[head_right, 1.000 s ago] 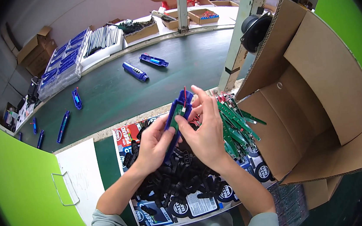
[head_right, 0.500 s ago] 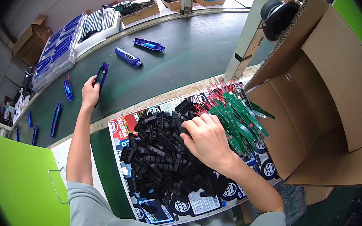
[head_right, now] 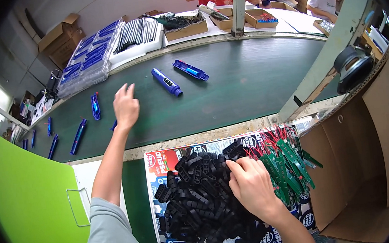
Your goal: The person assembles electronic components by hand, inserting circuit boards into blue plastic housings and adding small black components.
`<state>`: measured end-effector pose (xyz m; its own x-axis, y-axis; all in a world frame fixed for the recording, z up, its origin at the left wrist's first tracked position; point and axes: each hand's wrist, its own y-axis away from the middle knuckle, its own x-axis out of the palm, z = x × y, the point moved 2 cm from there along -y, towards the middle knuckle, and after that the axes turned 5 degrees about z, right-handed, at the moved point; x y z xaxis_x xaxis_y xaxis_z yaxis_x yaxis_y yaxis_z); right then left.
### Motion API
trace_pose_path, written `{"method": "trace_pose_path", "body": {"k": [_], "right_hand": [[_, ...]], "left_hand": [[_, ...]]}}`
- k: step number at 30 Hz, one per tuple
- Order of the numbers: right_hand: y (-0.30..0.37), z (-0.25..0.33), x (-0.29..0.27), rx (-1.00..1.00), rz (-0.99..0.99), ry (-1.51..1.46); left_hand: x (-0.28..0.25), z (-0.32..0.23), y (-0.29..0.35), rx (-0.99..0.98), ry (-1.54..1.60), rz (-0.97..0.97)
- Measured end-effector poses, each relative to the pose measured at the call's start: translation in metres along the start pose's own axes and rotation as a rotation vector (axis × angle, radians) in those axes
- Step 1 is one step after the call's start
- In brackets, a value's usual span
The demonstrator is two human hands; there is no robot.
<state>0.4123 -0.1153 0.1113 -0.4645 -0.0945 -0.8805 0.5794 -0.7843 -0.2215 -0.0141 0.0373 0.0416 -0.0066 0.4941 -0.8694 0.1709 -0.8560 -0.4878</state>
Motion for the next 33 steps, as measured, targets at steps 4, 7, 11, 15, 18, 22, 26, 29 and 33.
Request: {"method": "trace_pose_path", "body": {"k": [4, 7, 11, 15, 18, 22, 26, 29, 33], "right_hand": [[-0.003, -0.003, -0.008, 0.047, -0.12, -0.215], [-0.003, 0.005, -0.018, 0.184, -0.085, -0.48], [0.01, -0.008, -0.026, 0.293, -0.03, -0.663], [0.014, -0.013, -0.026, 0.15, -0.103, -0.624], [0.017, -0.012, -0.024, 0.088, -0.177, -0.588], [0.024, -0.015, -0.024, 0.298, -0.227, -0.982], [0.025, -0.013, -0.027, 0.311, -0.226, -0.977], [0.029, -0.013, -0.026, 0.215, -0.232, -0.861], [0.043, -0.022, -0.028, 0.29, -0.238, -0.968]], "left_hand": [[0.031, -0.065, -0.025, 0.322, -0.17, 0.038], [0.044, -0.075, -0.036, 0.51, -0.256, 0.043], [0.021, -0.085, -0.05, 0.591, -0.369, 0.305], [0.009, -0.094, -0.03, 0.705, -0.271, 0.289], [-0.005, -0.105, -0.008, 0.756, -0.213, 0.329], [-0.036, -0.115, 0.009, 0.745, -0.102, 0.305], [-0.044, -0.13, 0.033, 0.629, 0.149, 0.359], [-0.045, -0.125, 0.041, 0.516, 0.215, 0.358], [-0.045, -0.119, 0.055, 0.406, 0.423, 0.454]]}}
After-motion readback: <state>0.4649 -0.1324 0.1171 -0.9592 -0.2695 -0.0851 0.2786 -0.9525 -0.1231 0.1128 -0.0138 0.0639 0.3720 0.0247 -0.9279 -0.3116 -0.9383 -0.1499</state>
